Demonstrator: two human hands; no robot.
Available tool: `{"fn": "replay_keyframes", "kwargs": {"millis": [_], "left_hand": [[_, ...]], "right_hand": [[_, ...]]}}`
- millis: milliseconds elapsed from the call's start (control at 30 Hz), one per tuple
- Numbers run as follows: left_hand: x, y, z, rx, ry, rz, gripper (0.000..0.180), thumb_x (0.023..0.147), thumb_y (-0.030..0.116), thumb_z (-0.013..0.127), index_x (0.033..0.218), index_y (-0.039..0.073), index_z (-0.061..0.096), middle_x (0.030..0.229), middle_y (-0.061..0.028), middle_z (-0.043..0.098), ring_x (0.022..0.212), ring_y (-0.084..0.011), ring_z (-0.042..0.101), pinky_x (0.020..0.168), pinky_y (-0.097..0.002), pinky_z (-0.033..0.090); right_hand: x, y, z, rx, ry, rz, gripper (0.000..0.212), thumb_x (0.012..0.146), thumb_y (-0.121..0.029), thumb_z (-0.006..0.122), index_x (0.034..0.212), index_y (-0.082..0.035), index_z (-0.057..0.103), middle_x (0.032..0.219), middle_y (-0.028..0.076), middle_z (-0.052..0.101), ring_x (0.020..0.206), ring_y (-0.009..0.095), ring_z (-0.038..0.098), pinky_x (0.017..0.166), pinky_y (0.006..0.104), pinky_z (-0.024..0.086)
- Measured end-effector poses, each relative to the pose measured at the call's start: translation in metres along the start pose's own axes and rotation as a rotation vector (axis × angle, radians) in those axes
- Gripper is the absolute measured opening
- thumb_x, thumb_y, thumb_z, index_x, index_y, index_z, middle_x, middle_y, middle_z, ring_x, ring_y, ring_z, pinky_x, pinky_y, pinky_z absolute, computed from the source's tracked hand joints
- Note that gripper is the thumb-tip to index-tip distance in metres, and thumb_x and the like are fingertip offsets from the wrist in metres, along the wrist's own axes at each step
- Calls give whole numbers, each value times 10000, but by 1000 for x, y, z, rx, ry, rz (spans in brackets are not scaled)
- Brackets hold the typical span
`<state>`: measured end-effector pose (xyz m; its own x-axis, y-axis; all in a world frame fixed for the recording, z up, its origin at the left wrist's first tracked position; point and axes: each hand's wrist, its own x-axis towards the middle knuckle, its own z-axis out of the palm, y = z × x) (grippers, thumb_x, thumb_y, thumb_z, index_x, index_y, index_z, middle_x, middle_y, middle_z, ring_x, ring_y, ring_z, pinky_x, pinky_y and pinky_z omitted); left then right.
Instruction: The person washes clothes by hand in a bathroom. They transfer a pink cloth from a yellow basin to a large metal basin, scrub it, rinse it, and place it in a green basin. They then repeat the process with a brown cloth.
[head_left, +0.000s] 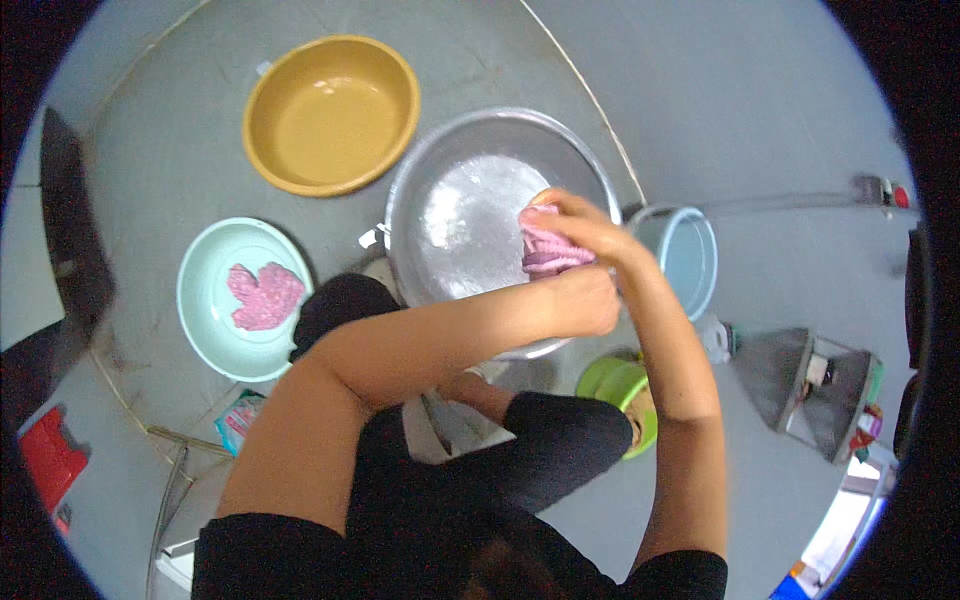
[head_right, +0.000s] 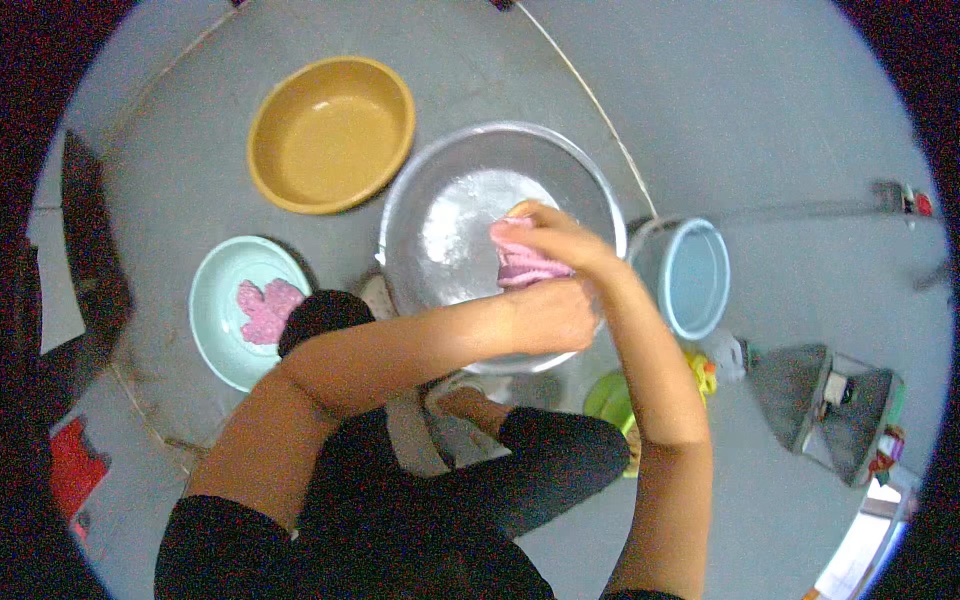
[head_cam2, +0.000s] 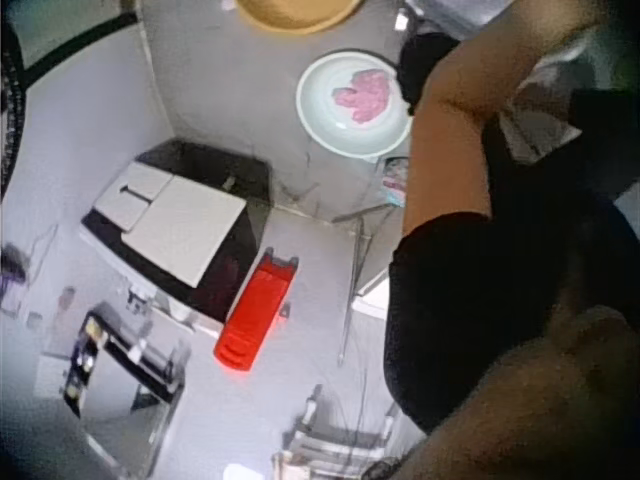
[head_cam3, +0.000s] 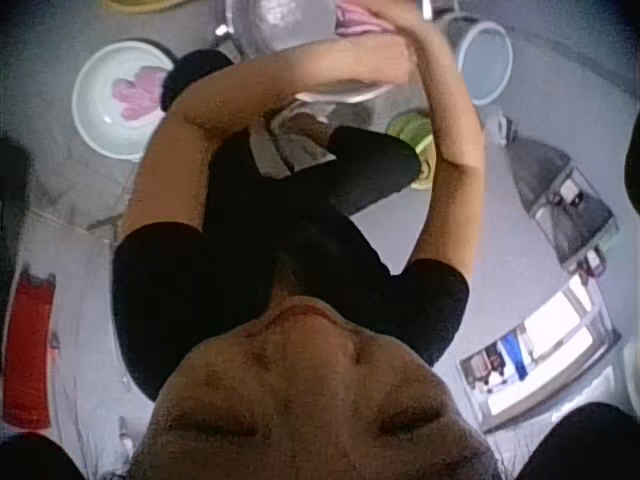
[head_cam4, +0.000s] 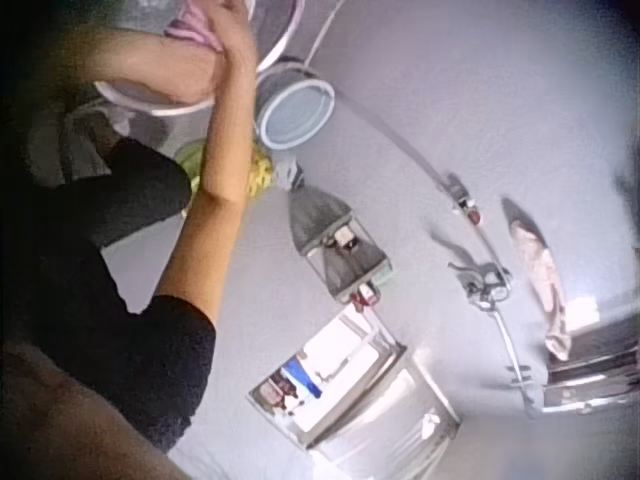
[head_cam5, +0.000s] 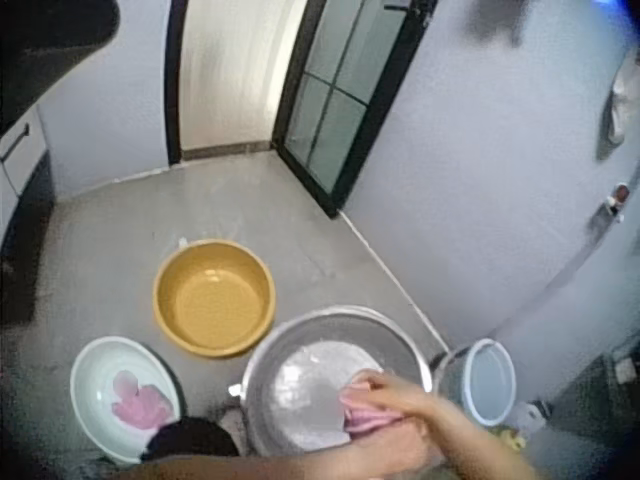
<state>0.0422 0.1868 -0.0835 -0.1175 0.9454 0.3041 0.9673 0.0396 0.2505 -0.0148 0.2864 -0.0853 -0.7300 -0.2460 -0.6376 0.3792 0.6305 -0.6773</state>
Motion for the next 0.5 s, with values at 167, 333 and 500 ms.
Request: {"fn": "replay_keyframes", "kwargs": {"millis": [167, 333, 500], "left_hand": [[-11, -59, -51, -27, 432, -407, 134, 630, 135, 623, 762, 120, 605, 789, -92, 559, 779, -275, 571, 672, -402, 459], [-38, -85, -92, -160, 883, -714, 173, 612, 129, 633, 751, 99, 534, 795, -80, 498, 756, -277, 537, 632, -399, 456], [-33, -88, -95, -291, 1035, -725, 184, 603, 95, 628, 762, 86, 535, 785, -79, 479, 737, -278, 523, 616, -392, 446]], "right_hand": [[43, 103, -93, 664, 31, -171, 453, 865, -383, 508, 1161, -42, 471, 1041, 68, 540, 1009, 174, 506, 860, 328, 417], [129, 108, 69, 588, 0, -343, 434, 893, -268, 481, 1240, -18, 404, 1163, 104, 510, 1112, 213, 465, 959, 353, 361], [210, 48, 207, 1288, -376, 271, 611, 886, -319, 487, 1341, -8, 221, 1403, 154, 227, 1287, 289, 249, 1023, 402, 283]]}}
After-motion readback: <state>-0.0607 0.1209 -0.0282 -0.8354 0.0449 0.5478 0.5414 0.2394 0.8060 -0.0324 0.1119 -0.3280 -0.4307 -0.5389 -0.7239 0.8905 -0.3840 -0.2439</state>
